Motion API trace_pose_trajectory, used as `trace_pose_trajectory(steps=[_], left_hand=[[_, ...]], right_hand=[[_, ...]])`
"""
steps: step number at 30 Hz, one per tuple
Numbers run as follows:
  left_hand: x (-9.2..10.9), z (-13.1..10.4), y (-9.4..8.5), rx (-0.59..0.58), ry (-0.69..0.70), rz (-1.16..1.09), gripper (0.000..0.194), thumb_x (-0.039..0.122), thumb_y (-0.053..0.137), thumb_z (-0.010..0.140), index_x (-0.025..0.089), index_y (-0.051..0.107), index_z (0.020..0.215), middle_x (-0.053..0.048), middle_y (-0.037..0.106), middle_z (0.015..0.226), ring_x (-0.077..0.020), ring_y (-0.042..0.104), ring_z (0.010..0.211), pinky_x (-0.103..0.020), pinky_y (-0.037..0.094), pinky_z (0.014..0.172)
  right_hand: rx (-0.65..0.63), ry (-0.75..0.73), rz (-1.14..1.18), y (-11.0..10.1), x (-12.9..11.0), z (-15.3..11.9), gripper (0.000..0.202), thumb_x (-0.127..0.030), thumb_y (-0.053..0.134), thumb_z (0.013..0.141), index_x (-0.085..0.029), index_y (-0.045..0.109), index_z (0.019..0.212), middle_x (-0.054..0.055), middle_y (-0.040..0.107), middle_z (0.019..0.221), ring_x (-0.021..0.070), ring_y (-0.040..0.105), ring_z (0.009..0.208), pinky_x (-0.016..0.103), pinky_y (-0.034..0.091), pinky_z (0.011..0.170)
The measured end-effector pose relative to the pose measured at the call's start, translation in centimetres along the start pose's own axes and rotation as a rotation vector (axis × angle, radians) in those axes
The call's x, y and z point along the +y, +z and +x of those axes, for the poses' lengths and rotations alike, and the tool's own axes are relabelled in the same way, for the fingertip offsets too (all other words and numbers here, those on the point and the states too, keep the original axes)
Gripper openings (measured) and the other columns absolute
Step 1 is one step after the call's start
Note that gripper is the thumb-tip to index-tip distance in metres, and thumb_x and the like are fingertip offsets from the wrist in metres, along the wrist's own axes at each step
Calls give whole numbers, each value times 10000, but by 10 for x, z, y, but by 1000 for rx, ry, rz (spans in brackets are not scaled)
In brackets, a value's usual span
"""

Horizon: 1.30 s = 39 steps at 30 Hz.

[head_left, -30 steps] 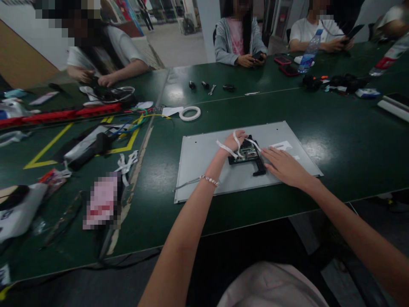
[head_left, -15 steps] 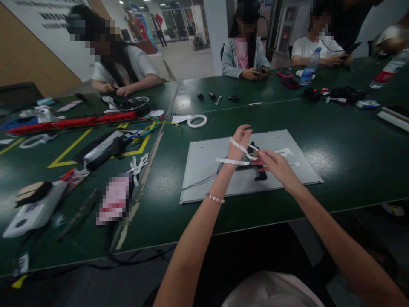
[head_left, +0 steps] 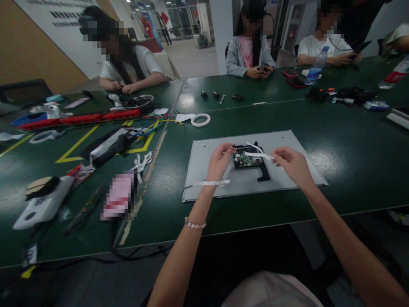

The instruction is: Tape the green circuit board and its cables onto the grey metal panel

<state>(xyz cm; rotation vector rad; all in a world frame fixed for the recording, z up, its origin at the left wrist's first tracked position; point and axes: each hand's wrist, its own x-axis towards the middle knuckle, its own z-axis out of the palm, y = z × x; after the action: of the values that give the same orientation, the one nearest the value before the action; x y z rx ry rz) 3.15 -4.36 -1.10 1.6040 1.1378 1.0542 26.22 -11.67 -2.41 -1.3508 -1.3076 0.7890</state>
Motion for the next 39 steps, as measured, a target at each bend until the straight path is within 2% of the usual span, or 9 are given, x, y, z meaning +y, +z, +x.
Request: trace_pose_trajectory(steps=[2, 5, 11, 15, 20, 25, 29, 32, 39], left_hand=[[2, -12, 1, -32, 26, -5, 222, 216, 449, 875, 184, 598, 1037, -62, 681, 1045, -171, 636, 985, -321, 492, 868], [9, -28, 17, -91, 69, 6, 188, 182, 469, 862, 173, 635, 950, -59, 683, 1025, -167, 628, 973, -311, 484, 884], [14, -44, 56, -151, 36, -12, 212, 117, 464, 862, 172, 652, 944, -60, 689, 1009, -161, 625, 979, -307, 478, 908], [8, -45, 69, -218, -34, -69, 242, 97, 445, 869, 178, 646, 978, -66, 686, 1034, -161, 621, 1002, -316, 485, 906], [2, -47, 68, -196, -66, 5, 241, 96, 419, 862, 179, 627, 953, -50, 680, 996, -155, 630, 942, -308, 498, 871], [5, -63, 65, -192, 0, 170, 240, 149, 416, 873, 199, 618, 993, -59, 674, 1040, -185, 621, 986, -336, 473, 920], [12, -81, 67, -277, 65, 359, 350, 188, 395, 902, 222, 528, 1224, -91, 588, 1276, -229, 531, 1193, -460, 284, 1103], [16, -86, 67, -305, 60, 473, 383, 234, 382, 924, 232, 465, 1298, -102, 546, 1333, -257, 500, 1238, -542, 138, 1135], [20, -85, 64, -342, 41, 550, 391, 277, 329, 954, 223, 428, 1328, -93, 504, 1380, -239, 460, 1280, -544, 132, 1131]], right_hand=[[-69, 8, -78, -9, 14, 0, 283, -409, 597, 798, -156, 628, 921, 42, 643, 807, 138, 614, 697, 264, 501, 618], [-153, -12, -175, -15, 27, -2, 302, -408, 589, 800, -161, 638, 967, 36, 641, 800, 142, 607, 711, 266, 485, 638], [-183, -51, -365, -14, 33, -3, 283, -369, 560, 813, -188, 639, 1015, 21, 651, 805, 135, 586, 660, 262, 462, 631], [-184, -82, -451, -10, 33, -2, 287, -332, 550, 812, -188, 636, 1044, 19, 653, 785, 134, 571, 623, 257, 445, 608], [-125, -147, -556, -1, 34, -6, 277, -300, 524, 828, -181, 632, 1055, 28, 653, 805, 154, 582, 670, 281, 450, 666], [-99, -196, -690, 5, 36, -10, 279, -267, 488, 857, -161, 607, 1086, 54, 646, 898, 182, 590, 764, 309, 447, 743], [-93, -203, -771, 8, 36, -13, 275, -277, 460, 882, -166, 596, 1094, 65, 632, 924, 191, 587, 794, 317, 449, 771], [-61, -186, -881, 10, 34, -16, 285, -295, 456, 890, -176, 587, 1113, 76, 611, 926, 210, 581, 828, 327, 455, 767], [75, -165, -934, 4, 32, -21, 246, -259, 484, 850, -160, 563, 1061, 119, 564, 1048, 255, 540, 992, 365, 463, 835]])
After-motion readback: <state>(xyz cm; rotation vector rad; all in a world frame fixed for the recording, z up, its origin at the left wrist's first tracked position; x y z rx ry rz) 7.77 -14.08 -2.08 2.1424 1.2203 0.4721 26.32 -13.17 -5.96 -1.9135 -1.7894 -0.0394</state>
